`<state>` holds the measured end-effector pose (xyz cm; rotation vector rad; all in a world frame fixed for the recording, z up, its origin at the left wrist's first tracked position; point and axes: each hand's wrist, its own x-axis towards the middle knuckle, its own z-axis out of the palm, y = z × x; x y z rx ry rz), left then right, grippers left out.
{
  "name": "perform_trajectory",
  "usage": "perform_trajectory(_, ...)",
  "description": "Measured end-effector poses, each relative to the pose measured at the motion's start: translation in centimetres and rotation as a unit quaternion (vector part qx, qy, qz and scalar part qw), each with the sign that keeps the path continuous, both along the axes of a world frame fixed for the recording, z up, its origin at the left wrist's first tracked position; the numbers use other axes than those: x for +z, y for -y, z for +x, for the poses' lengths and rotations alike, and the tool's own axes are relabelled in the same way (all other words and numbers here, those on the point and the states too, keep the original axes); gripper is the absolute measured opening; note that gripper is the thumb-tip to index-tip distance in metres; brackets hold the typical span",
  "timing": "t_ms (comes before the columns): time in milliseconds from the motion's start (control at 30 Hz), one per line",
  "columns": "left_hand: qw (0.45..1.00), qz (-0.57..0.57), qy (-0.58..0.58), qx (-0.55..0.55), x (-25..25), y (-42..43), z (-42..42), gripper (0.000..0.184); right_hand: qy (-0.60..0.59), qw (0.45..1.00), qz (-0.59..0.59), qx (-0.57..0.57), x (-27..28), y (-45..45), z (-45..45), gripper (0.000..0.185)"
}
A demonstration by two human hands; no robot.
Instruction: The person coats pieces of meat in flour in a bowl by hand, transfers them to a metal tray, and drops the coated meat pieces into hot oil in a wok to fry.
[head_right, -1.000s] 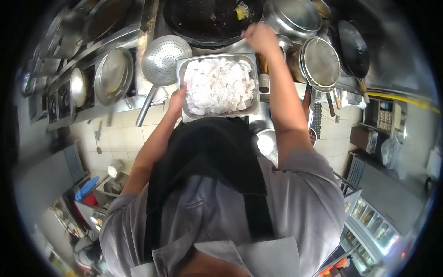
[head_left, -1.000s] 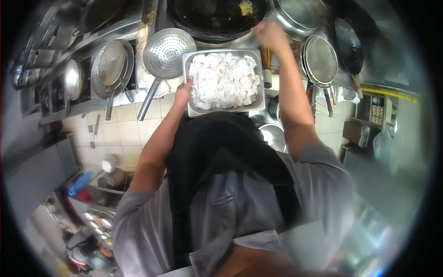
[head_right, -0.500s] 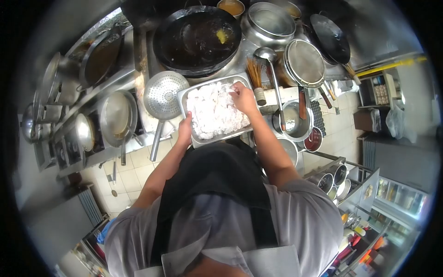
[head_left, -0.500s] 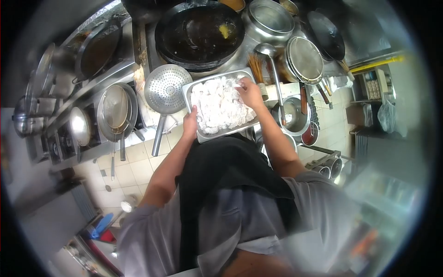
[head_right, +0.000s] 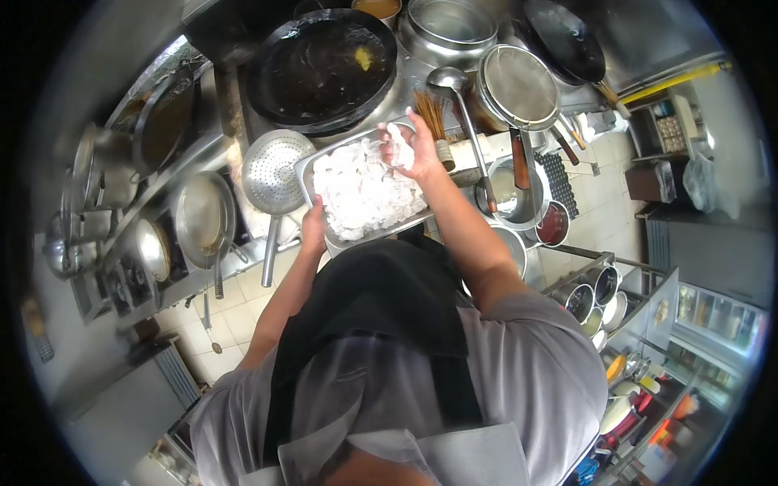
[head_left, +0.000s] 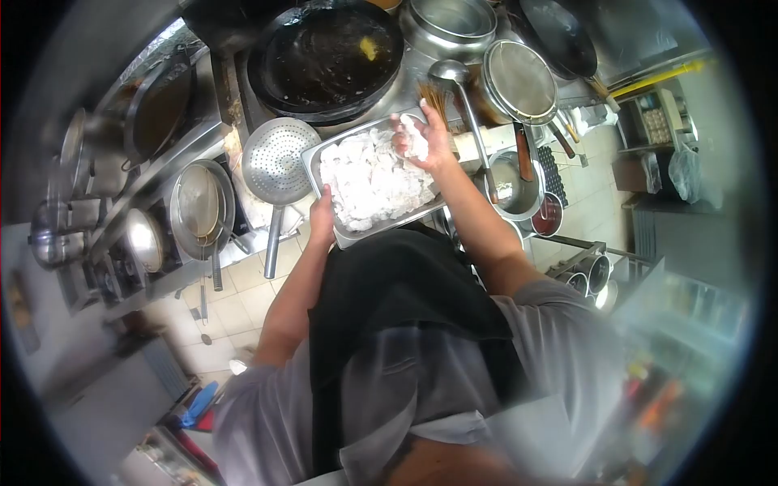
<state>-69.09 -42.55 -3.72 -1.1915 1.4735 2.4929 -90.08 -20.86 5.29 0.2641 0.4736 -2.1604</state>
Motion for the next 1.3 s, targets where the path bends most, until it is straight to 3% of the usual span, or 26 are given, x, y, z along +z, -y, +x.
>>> perform_trajectory(100,1.000,-0.013,-0.002,0.007,-2.1,0.6,0.1,0.061,0.033,0.995,-0.081,0.053,1.0,1.2,0.3,0.063)
perform_trajectory(167,1.000,-0.007,-0.008,0.004,-2.4,0.5,0.4,0.060,0.013,0.993,0.056,0.107,1.7,1.8,0.5,0.062)
perform_trajectory(200,1.000,-0.009,-0.004,0.011,-2.1,0.3,0.8,0.060,-0.055,0.966,0.199,0.155,0.9,1.8,0.2,0.056)
perform_trajectory(300,1.000,-0.007,0.014,0.023,-0.7,-0.1,0.1,0.059,-0.107,0.944,0.209,0.233,-0.9,0.5,-0.7,0.049)
perform_trajectory(333,1.000,-0.009,0.010,0.021,-0.8,-0.1,0.1,0.063,-0.108,0.936,0.259,0.212,1.8,0.5,-0.3,0.047)
perform_trajectory(567,1.000,-0.016,0.008,0.011,0.1,-0.3,0.0,0.067,-0.185,0.910,0.344,0.136,2.5,2.0,-0.8,0.046)
perform_trajectory(700,1.000,-0.026,-0.008,0.008,-1.3,0.5,0.1,0.068,-0.185,0.919,0.326,0.122,3.3,2.8,-0.3,0.046)
perform_trajectory(767,1.000,-0.009,0.004,0.001,-2.2,0.7,0.0,0.061,-0.138,0.953,0.252,0.100,3.5,2.9,0.0,0.046)
perform_trajectory(867,1.000,0.024,-0.014,0.008,-0.9,0.0,0.3,0.063,-0.169,0.930,0.314,0.092,1.8,3.3,-0.1,0.048)
perform_trajectory(1033,1.000,-0.016,-0.016,0.020,-1.3,0.2,0.0,0.065,-0.250,0.879,0.405,0.027,4.7,4.2,-1.0,0.046)
perform_trajectory(1100,0.999,0.010,-0.028,0.016,1.3,-0.2,0.2,0.067,-0.212,0.932,0.295,0.005,6.9,4.5,-2.4,0.036)
perform_trajectory(1167,0.999,0.011,-0.029,0.023,1.2,-0.4,0.4,0.066,-0.220,0.941,0.255,0.039,6.0,4.3,-5.6,0.023)
perform_trajectory(1233,0.999,0.010,-0.033,0.031,1.3,-0.2,0.1,0.066,-0.328,0.886,0.327,0.019,6.1,5.2,-7.5,0.018)
perform_trajectory(1300,0.999,0.012,-0.031,0.029,1.3,-0.2,0.1,0.058,-0.362,0.869,0.337,0.000,6.2,6.4,-9.5,0.018)
